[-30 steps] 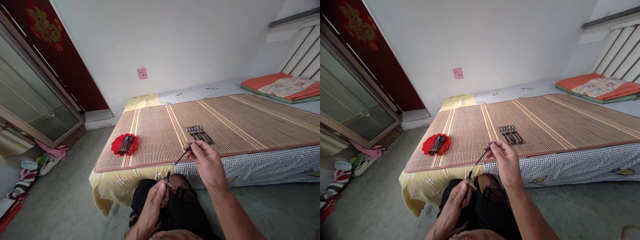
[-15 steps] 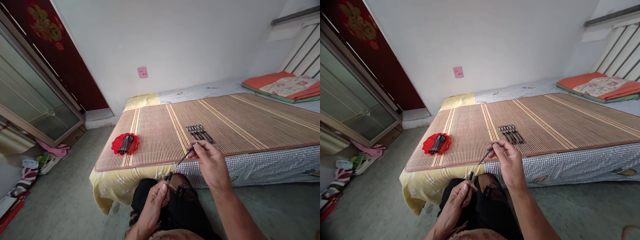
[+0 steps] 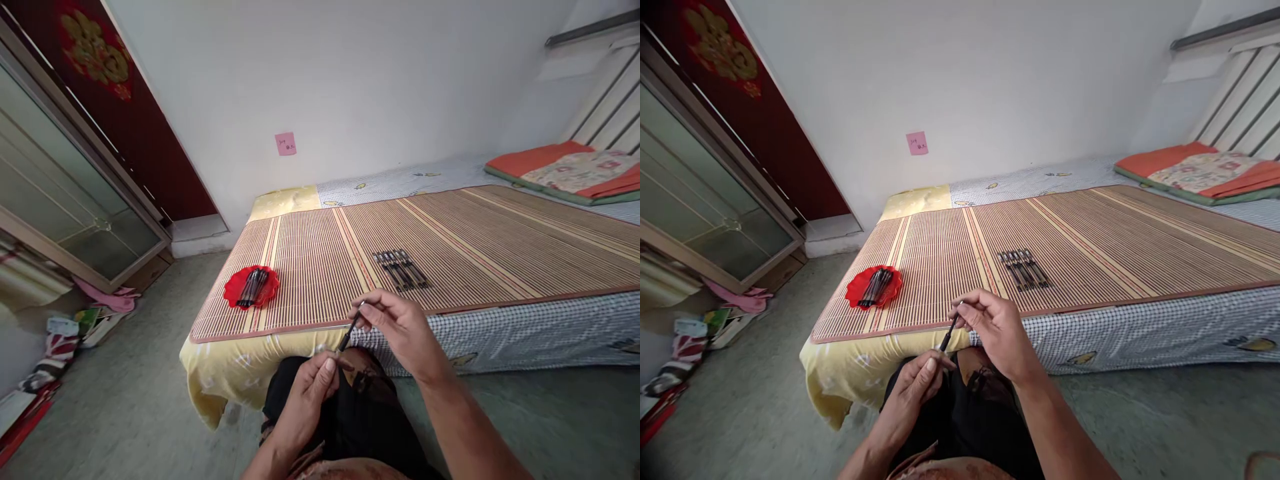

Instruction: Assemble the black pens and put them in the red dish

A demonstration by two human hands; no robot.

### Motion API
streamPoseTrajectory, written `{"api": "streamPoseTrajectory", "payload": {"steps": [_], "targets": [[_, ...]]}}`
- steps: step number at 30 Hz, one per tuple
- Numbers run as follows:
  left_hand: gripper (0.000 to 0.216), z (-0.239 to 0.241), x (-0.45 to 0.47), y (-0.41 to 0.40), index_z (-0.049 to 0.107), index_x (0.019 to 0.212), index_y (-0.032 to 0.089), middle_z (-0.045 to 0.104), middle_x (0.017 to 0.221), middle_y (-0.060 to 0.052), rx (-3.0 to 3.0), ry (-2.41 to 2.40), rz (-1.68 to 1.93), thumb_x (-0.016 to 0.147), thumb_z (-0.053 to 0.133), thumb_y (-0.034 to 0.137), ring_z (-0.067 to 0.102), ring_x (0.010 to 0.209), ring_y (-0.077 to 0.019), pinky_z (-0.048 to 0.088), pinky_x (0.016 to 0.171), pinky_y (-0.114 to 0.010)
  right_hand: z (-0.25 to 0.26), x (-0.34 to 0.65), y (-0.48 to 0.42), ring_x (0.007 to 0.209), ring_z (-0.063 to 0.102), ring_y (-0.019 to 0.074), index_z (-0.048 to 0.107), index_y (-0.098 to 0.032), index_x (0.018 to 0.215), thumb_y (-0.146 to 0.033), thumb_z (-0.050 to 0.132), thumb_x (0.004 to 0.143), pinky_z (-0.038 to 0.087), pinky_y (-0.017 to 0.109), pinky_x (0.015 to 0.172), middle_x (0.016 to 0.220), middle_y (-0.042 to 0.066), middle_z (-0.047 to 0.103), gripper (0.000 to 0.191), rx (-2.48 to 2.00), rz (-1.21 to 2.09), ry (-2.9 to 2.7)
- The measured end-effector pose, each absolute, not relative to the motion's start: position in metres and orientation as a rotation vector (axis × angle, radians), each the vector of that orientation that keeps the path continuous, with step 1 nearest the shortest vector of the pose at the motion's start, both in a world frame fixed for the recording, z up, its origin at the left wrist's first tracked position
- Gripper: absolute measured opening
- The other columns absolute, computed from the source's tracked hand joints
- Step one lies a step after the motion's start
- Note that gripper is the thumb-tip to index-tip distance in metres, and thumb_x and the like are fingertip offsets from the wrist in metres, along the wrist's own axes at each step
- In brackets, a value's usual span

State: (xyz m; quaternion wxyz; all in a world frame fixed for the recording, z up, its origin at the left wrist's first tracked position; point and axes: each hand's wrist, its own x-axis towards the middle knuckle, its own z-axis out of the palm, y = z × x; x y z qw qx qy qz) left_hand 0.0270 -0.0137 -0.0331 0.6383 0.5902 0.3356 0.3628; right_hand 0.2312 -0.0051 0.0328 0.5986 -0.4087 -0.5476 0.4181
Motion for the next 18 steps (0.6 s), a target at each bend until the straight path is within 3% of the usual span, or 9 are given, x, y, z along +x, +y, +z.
{"api": "streamPoseTrajectory", "payload": {"steps": [4, 7, 18], "targets": [[0.037, -0.025, 0.036, -0.013, 0.064, 0.093, 0.013, 0.036, 0.060, 0.006, 1.101, 0.627, 0.854, 0.100, 0.054, 0.048, 0.025, 0.053, -0.0095, 0.018, 0.050, -0.025, 0.025, 0.224, -0.004, 0.085, 0.066, 0.0160, 0.074, -0.021, 0.109, -0.044, 0.066, 0.095, 0.054, 0.028, 0.077, 0.091, 0.005, 0.072, 0.028, -0.956, 1.096, -1.345], [0.034, -0.023, 0.039, -0.015, 0.063, 0.093, 0.012, 0.035, 0.058, 0.007, 0.949, 0.562, 0.858, 0.099, 0.056, 0.045, 0.021, 0.051, -0.0082, 0.016, 0.048, -0.024, 0.016, 0.223, -0.003, 0.081, 0.063, 0.0154, 0.072, -0.022, 0.118, -0.049, 0.062, 0.096, 0.053, 0.029, 0.075, 0.089, 0.004, 0.069, 0.036, -0.970, 1.145, -1.275], [0.036, -0.027, 0.040, -0.025, 0.064, 0.091, 0.012, 0.035, 0.055, 0.007, 0.816, 0.541, 0.830, 0.096, 0.061, 0.047, 0.020, 0.048, -0.0072, 0.015, 0.047, -0.024, 0.008, 0.217, 0.000, 0.074, 0.054, 0.0133, 0.076, -0.019, 0.105, -0.045, 0.062, 0.096, 0.046, 0.029, 0.072, 0.092, 0.004, 0.069, 0.030, -0.960, 1.257, -1.273]]}}
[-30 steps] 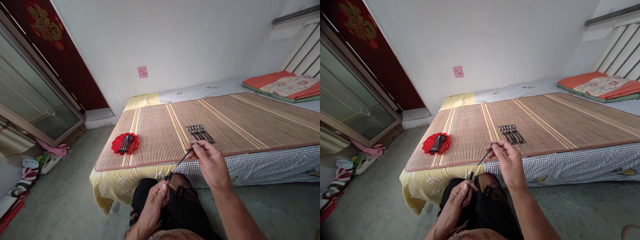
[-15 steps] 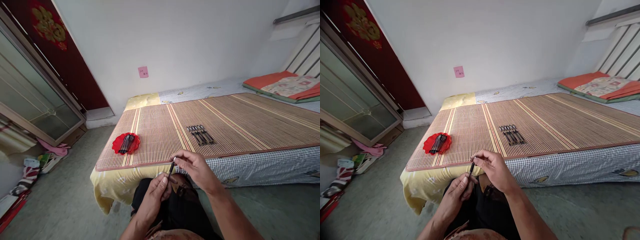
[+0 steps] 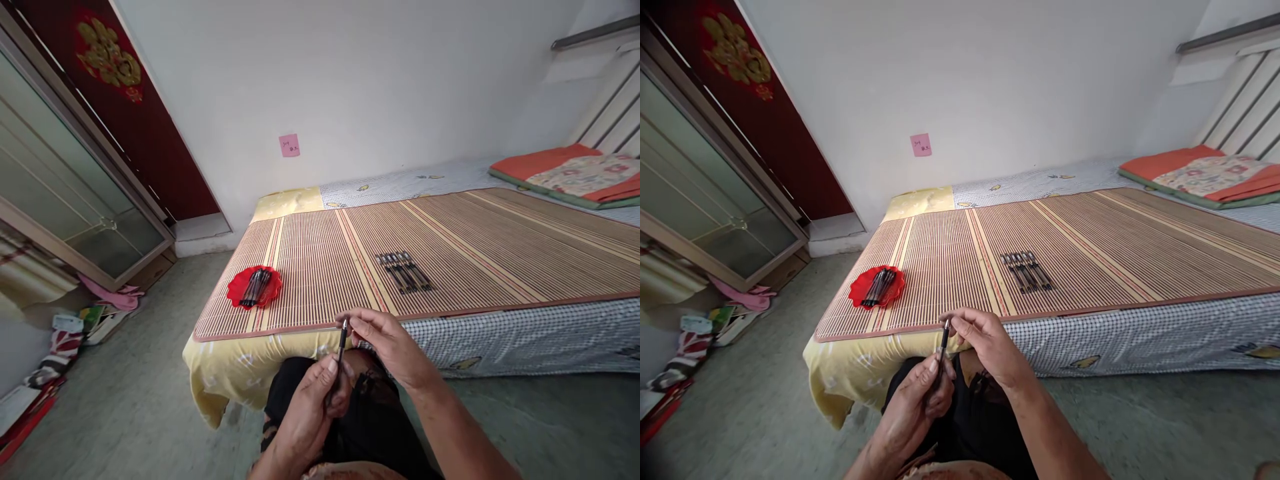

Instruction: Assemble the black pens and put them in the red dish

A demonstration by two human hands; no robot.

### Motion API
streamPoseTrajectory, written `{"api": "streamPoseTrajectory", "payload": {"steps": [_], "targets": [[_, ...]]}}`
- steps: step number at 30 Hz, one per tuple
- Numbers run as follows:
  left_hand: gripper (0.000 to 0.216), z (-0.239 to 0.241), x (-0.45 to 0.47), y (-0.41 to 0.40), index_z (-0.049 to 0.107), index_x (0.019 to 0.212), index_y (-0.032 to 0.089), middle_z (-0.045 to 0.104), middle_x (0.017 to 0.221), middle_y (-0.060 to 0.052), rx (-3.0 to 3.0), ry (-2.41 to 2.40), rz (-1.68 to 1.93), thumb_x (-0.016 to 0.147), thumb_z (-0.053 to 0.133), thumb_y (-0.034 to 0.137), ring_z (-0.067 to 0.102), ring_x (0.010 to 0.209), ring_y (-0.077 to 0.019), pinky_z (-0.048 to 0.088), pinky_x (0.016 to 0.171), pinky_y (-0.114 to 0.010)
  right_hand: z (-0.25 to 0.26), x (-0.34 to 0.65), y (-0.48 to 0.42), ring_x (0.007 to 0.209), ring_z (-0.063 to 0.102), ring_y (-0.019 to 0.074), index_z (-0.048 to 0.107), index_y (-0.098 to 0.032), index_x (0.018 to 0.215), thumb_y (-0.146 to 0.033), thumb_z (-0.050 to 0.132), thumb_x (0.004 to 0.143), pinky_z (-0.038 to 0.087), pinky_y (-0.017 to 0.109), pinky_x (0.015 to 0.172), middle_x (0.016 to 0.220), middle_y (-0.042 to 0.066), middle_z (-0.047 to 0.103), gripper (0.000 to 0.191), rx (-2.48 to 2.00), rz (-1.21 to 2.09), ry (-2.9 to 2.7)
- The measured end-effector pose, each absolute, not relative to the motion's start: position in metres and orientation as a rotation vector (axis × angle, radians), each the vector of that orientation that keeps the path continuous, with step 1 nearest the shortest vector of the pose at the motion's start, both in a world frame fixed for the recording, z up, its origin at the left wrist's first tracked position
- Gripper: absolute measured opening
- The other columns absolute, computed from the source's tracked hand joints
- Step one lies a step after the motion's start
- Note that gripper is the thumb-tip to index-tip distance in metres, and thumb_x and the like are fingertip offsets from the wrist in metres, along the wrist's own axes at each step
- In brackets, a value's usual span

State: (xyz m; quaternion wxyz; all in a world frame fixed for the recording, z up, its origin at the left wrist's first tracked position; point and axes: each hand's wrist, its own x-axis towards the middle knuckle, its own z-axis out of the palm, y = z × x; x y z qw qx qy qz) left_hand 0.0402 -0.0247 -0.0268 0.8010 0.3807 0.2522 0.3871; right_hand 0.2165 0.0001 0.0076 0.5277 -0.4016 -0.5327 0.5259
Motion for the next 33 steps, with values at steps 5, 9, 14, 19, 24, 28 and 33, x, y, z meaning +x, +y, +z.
{"api": "streamPoseTrajectory", "payload": {"steps": [5, 9, 14, 19, 24, 28, 33], "targets": [[0.037, -0.029, 0.041, -0.025, 0.064, 0.091, 0.012, 0.036, 0.055, 0.007, 0.825, 0.553, 0.831, 0.095, 0.062, 0.049, 0.020, 0.048, -0.0072, 0.014, 0.047, -0.024, 0.007, 0.215, 0.000, 0.075, 0.056, 0.0134, 0.075, -0.020, 0.101, -0.041, 0.066, 0.093, 0.047, 0.028, 0.073, 0.085, 0.002, 0.066, 0.024, -0.936, 1.289, -1.259], [0.037, -0.029, 0.042, -0.025, 0.064, 0.090, 0.012, 0.037, 0.055, 0.007, 0.827, 0.575, 0.836, 0.093, 0.065, 0.049, 0.022, 0.049, -0.0073, 0.015, 0.048, -0.024, 0.007, 0.216, 0.001, 0.080, 0.059, 0.0154, 0.073, -0.020, 0.095, -0.042, 0.069, 0.091, 0.049, 0.029, 0.075, 0.088, 0.002, 0.066, 0.023, -0.926, 1.302, -1.242], [0.034, -0.030, 0.044, -0.024, 0.064, 0.089, 0.014, 0.039, 0.053, 0.007, 0.802, 0.565, 0.843, 0.091, 0.069, 0.048, 0.021, 0.048, -0.0071, 0.015, 0.048, -0.024, 0.005, 0.217, 0.004, 0.085, 0.061, 0.0167, 0.070, -0.020, 0.089, -0.043, 0.081, 0.081, 0.049, 0.030, 0.078, 0.091, 0.002, 0.066, 0.026, -0.925, 1.307, -1.189], [0.034, -0.032, 0.043, -0.024, 0.063, 0.090, 0.014, 0.039, 0.055, 0.008, 0.773, 0.575, 0.843, 0.090, 0.070, 0.047, 0.021, 0.048, -0.0068, 0.015, 0.048, -0.024, 0.002, 0.216, 0.005, 0.084, 0.060, 0.0162, 0.074, -0.021, 0.105, -0.043, 0.064, 0.095, 0.048, 0.031, 0.081, 0.097, 0.004, 0.069, 0.026, -0.908, 1.317, -1.224], [0.035, -0.034, 0.042, -0.024, 0.062, 0.091, 0.013, 0.039, 0.055, 0.007, 0.798, 0.581, 0.836, 0.091, 0.069, 0.047, 0.020, 0.048, -0.0068, 0.014, 0.048, -0.024, 0.000, 0.215, 0.009, 0.082, 0.058, 0.0159, 0.072, -0.019, 0.085, -0.043, 0.076, 0.085, 0.046, 0.029, 0.076, 0.088, 0.002, 0.065, 0.024, -0.934, 1.281, -1.185], [0.035, -0.035, 0.042, -0.024, 0.062, 0.091, 0.013, 0.039, 0.055, 0.008, 0.801, 0.579, 0.842, 0.091, 0.069, 0.047, 0.020, 0.048, -0.0069, 0.014, 0.048, -0.024, -0.004, 0.218, 0.010, 0.083, 0.058, 0.0165, 0.070, -0.020, 0.087, -0.048, 0.071, 0.089, 0.046, 0.030, 0.077, 0.089, 0.002, 0.066, 0.029, -0.949, 1.313, -1.191], [0.035, -0.035, 0.042, -0.023, 0.061, 0.091, 0.013, 0.039, 0.056, 0.007, 0.788, 0.594, 0.835, 0.091, 0.068, 0.048, 0.021, 0.049, -0.0073, 0.015, 0.049, -0.024, -0.001, 0.219, 0.009, 0.097, 0.062, 0.0213, 0.074, -0.020, 0.097, -0.044, 0.067, 0.092, 0.047, 0.035, 0.089, 0.099, 0.006, 0.070, 0.026, -0.927, 1.321, -1.270]]}}
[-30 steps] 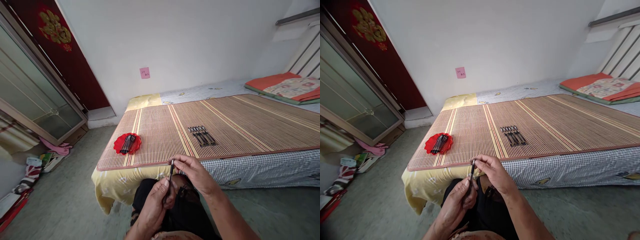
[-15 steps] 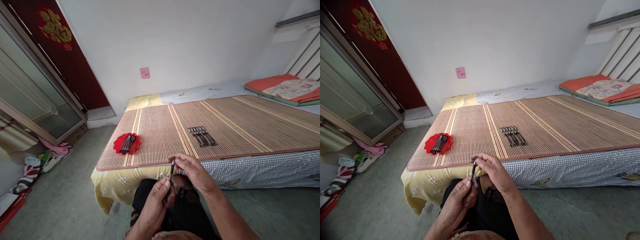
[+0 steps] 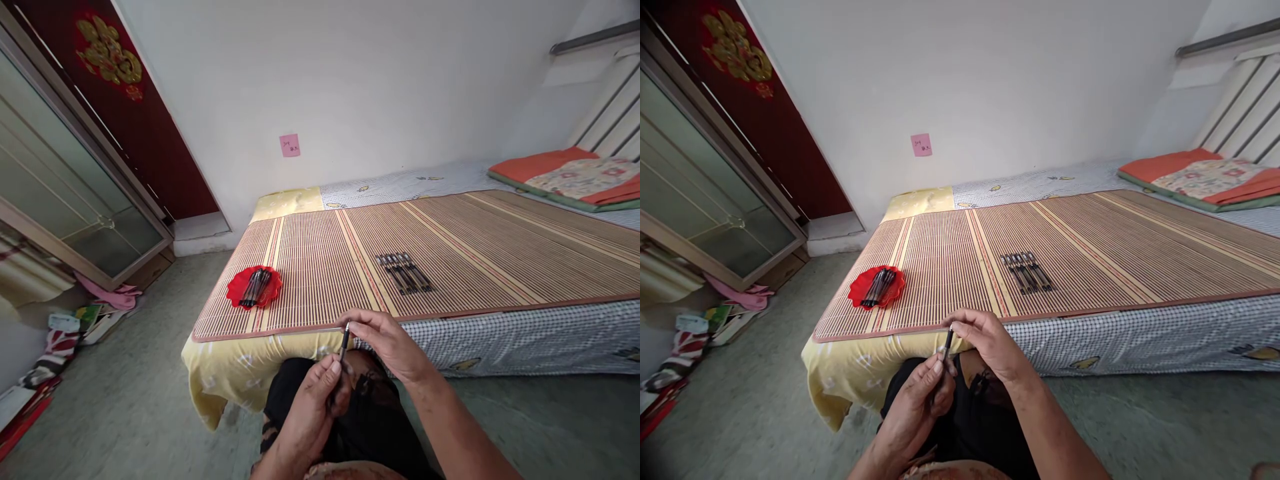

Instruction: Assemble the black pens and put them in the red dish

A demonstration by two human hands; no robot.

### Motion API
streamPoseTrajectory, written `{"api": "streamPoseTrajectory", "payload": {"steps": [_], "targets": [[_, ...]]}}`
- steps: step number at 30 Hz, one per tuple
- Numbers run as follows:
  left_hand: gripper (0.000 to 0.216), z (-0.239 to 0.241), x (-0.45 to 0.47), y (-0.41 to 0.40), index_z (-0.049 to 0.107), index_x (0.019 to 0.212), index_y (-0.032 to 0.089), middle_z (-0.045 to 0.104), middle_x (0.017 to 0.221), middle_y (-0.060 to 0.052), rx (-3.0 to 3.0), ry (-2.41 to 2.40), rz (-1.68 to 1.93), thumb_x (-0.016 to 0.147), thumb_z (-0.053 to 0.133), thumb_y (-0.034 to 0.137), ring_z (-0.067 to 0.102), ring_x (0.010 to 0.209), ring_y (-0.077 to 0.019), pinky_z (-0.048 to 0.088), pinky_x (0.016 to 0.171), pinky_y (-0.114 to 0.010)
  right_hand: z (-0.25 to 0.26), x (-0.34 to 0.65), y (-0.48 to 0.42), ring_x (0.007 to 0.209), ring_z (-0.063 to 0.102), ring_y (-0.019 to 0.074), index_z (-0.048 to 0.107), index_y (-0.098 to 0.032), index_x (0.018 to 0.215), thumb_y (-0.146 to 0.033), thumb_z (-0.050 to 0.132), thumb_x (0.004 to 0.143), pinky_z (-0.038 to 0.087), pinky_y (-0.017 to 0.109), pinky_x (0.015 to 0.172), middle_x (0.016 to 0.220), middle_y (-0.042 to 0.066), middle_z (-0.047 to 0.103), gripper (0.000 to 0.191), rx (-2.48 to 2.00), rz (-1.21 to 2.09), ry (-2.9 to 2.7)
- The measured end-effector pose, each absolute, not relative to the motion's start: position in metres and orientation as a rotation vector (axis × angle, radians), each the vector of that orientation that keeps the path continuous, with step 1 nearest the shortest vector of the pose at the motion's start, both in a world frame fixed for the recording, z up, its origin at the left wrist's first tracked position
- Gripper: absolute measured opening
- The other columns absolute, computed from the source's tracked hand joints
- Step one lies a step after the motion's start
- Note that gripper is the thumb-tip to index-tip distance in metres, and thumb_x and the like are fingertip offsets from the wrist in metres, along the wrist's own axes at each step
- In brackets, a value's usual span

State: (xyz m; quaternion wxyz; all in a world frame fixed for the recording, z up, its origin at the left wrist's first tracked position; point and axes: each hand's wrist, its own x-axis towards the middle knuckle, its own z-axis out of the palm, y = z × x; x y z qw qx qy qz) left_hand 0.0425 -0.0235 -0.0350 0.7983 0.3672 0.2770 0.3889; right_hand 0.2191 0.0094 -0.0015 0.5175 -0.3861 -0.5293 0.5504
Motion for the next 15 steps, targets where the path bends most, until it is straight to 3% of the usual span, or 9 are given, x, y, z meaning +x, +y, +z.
{"api": "streamPoseTrajectory", "payload": {"steps": [4, 9, 12, 15], "targets": [[0.035, -0.0374, 0.0429, -0.0229, 0.061, 0.091, 0.014, 0.039, 0.055, 0.007, 0.812, 0.592, 0.829, 0.092, 0.066, 0.048, 0.021, 0.048, -0.0074, 0.015, 0.049, -0.025, -0.0024, 0.2185, 0.0116, 0.086, 0.059, 0.0192, 0.070, -0.020, 0.082, -0.048, 0.077, 0.083, 0.048, 0.032, 0.080, 0.088, 0.003, 0.066, 0.029, -0.961, 1.312, -1.222], [0.036, -0.0392, 0.0429, -0.0221, 0.062, 0.091, 0.013, 0.039, 0.054, 0.007, 0.803, 0.595, 0.833, 0.092, 0.066, 0.049, 0.022, 0.048, -0.0074, 0.016, 0.048, -0.024, -0.0068, 0.2227, 0.0114, 0.098, 0.062, 0.0212, 0.073, -0.020, 0.098, -0.050, 0.061, 0.096, 0.047, 0.035, 0.088, 0.099, 0.006, 0.069, 0.033, -0.955, 1.341, -1.258], [0.035, -0.0398, 0.0426, -0.0219, 0.062, 0.091, 0.013, 0.039, 0.054, 0.007, 0.795, 0.600, 0.835, 0.092, 0.066, 0.048, 0.023, 0.048, -0.0075, 0.017, 0.048, -0.024, -0.0071, 0.2232, 0.0110, 0.099, 0.062, 0.0210, 0.074, -0.020, 0.101, -0.044, 0.066, 0.094, 0.048, 0.034, 0.089, 0.101, 0.006, 0.070, 0.026, -0.917, 1.361, -1.273], [0.036, -0.0418, 0.0425, -0.0219, 0.062, 0.091, 0.013, 0.038, 0.054, 0.007, 0.799, 0.598, 0.833, 0.092, 0.066, 0.049, 0.023, 0.047, -0.0072, 0.017, 0.048, -0.024, -0.0077, 0.2213, 0.0126, 0.089, 0.061, 0.0191, 0.073, -0.019, 0.090, -0.045, 0.074, 0.087, 0.049, 0.032, 0.083, 0.092, 0.004, 0.068, 0.026, -0.944, 1.344, -1.249]]}}
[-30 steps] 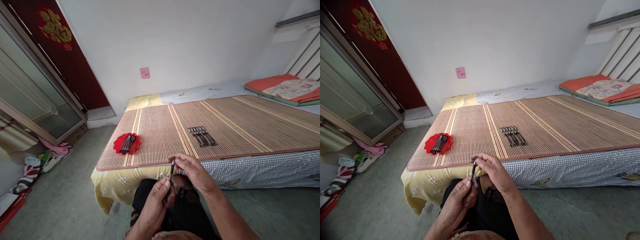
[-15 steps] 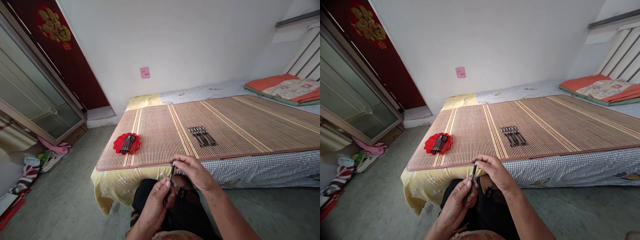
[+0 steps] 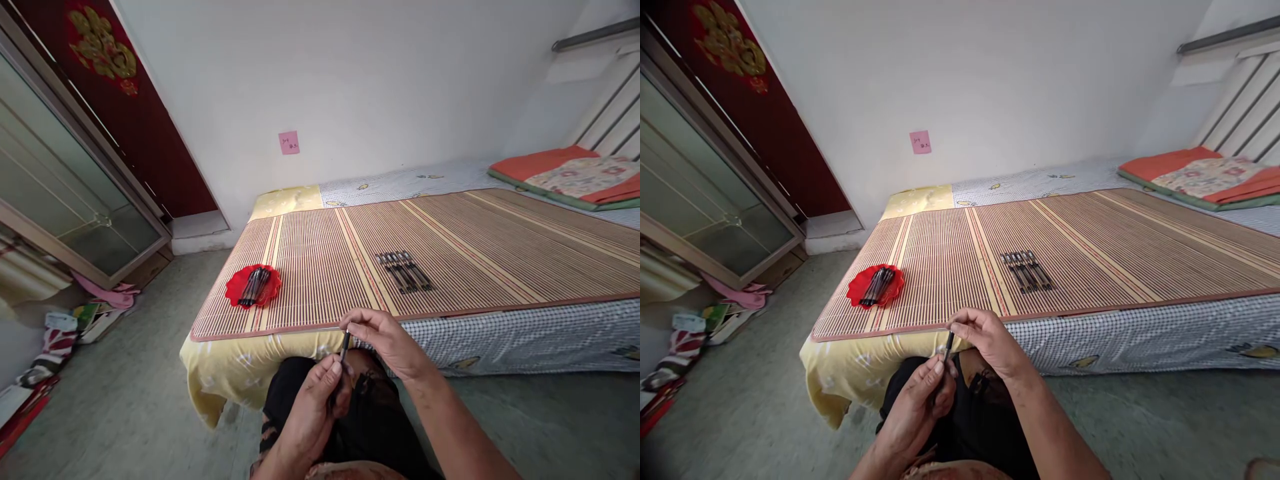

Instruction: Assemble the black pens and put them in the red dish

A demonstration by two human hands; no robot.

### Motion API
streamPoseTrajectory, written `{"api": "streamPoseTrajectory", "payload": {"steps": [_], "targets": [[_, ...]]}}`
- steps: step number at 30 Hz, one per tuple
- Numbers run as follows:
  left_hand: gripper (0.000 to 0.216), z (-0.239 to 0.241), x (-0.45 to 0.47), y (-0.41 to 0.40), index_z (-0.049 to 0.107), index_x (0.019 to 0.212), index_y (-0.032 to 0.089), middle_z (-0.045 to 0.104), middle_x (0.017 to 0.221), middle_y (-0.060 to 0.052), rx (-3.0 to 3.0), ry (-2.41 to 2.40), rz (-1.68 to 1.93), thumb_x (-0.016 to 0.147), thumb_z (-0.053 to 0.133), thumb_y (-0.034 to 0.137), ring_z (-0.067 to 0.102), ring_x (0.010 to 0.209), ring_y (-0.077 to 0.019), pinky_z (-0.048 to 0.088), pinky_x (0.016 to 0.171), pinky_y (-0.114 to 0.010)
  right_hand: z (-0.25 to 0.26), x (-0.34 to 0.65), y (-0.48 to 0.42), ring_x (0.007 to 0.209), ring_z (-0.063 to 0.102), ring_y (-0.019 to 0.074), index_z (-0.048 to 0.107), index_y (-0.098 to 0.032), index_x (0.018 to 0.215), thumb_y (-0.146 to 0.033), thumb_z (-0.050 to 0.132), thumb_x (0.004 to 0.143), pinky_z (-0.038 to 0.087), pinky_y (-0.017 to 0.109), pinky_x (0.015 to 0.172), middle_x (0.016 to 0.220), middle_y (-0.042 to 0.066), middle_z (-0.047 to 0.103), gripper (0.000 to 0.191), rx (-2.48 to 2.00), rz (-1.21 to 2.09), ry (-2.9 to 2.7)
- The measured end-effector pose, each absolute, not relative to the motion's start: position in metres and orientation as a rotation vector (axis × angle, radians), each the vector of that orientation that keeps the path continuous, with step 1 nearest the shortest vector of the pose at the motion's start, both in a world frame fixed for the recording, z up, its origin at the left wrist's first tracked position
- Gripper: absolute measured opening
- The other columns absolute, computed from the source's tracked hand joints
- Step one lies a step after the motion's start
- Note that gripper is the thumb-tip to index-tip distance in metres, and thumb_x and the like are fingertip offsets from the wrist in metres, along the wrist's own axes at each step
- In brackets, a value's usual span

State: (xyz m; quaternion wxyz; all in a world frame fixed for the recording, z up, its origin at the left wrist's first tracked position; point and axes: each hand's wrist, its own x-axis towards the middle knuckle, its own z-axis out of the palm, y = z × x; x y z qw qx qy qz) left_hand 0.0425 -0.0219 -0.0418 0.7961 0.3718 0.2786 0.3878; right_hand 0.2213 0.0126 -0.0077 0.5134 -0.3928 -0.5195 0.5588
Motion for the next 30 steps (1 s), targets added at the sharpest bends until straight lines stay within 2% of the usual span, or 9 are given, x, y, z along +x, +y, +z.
{"api": "streamPoseTrajectory", "payload": {"steps": [2, 7, 11, 13, 16, 18, 24, 30], "targets": [[0.036, -0.043, 0.042, -0.022, 0.062, 0.091, 0.013, 0.039, 0.054, 0.007, 0.798, 0.596, 0.828, 0.091, 0.067, 0.049, 0.022, 0.047, -0.0070, 0.016, 0.047, -0.024, -0.009, 0.220, 0.014, 0.086, 0.060, 0.0184, 0.072, -0.019, 0.086, -0.047, 0.076, 0.085, 0.049, 0.031, 0.080, 0.088, 0.003, 0.067, 0.028, -0.958, 1.352, -1.220], [0.037, -0.044, 0.042, -0.023, 0.061, 0.089, 0.014, 0.038, 0.054, 0.007, 0.779, 0.597, 0.834, 0.092, 0.066, 0.050, 0.022, 0.048, -0.0071, 0.016, 0.047, -0.023, -0.011, 0.222, 0.013, 0.096, 0.063, 0.0201, 0.074, -0.020, 0.105, -0.047, 0.066, 0.094, 0.048, 0.034, 0.089, 0.099, 0.006, 0.070, 0.031, -0.903, 1.403, -1.251], [0.037, -0.043, 0.043, -0.025, 0.062, 0.087, 0.014, 0.040, 0.054, 0.006, 0.766, 0.606, 0.828, 0.092, 0.066, 0.051, 0.023, 0.047, -0.0074, 0.016, 0.047, -0.023, -0.010, 0.221, 0.012, 0.089, 0.063, 0.0190, 0.076, -0.019, 0.095, -0.044, 0.070, 0.090, 0.048, 0.032, 0.084, 0.091, 0.004, 0.069, 0.026, -0.938, 1.379, -1.285], [0.038, -0.044, 0.043, -0.024, 0.064, 0.088, 0.014, 0.045, 0.055, 0.005, 0.787, 0.626, 0.832, 0.089, 0.069, 0.052, 0.028, 0.048, -0.0080, 0.020, 0.048, -0.023, -0.009, 0.220, 0.012, 0.086, 0.061, 0.0183, 0.074, -0.019, 0.089, -0.045, 0.072, 0.089, 0.048, 0.031, 0.081, 0.088, 0.003, 0.068, 0.026, -0.940, 1.370, -1.271], [0.038, -0.049, 0.041, -0.021, 0.066, 0.079, 0.013, 0.057, 0.063, -0.001, 0.894, 0.687, 0.843, 0.084, 0.075, 0.050, 0.044, 0.058, -0.0107, 0.031, 0.058, -0.024, -0.009, 0.218, 0.012, 0.083, 0.058, 0.0176, 0.072, -0.019, 0.083, -0.047, 0.074, 0.086, 0.048, 0.030, 0.078, 0.085, 0.002, 0.064, 0.028, -0.946, 1.368, -1.277], [0.038, -0.052, 0.040, -0.020, 0.065, 0.072, 0.013, 0.060, 0.065, -0.002, 0.953, 0.753, 0.856, 0.082, 0.078, 0.047, 0.047, 0.063, -0.0117, 0.033, 0.065, -0.025, -0.009, 0.217, 0.013, 0.081, 0.058, 0.0171, 0.071, -0.019, 0.082, -0.047, 0.074, 0.086, 0.048, 0.030, 0.077, 0.082, 0.002, 0.062, 0.028, -0.942, 1.369, -1.291], [0.046, -0.056, 0.039, -0.018, 0.056, 0.067, 0.016, 0.049, 0.058, 0.004, 0.919, 0.892, 0.907, 0.066, 0.090, 0.048, 0.036, 0.057, -0.0089, 0.025, 0.059, -0.024, -0.014, 0.215, 0.014, 0.080, 0.058, 0.0169, 0.068, -0.019, 0.079, -0.046, 0.072, 0.089, 0.048, 0.030, 0.076, 0.082, 0.002, 0.062, 0.028, -0.904, 1.387, -1.332], [0.053, -0.055, 0.041, -0.018, 0.050, 0.064, 0.018, 0.042, 0.054, 0.006, 0.945, 0.903, 0.889, 0.063, 0.090, 0.053, 0.030, 0.053, -0.0075, 0.021, 0.054, -0.023, -0.017, 0.213, 0.015, 0.080, 0.060, 0.0171, 0.069, -0.019, 0.080, -0.046, 0.072, 0.088, 0.050, 0.030, 0.076, 0.082, 0.002, 0.064, 0.028, -0.911, 1.400, -1.315]]}}
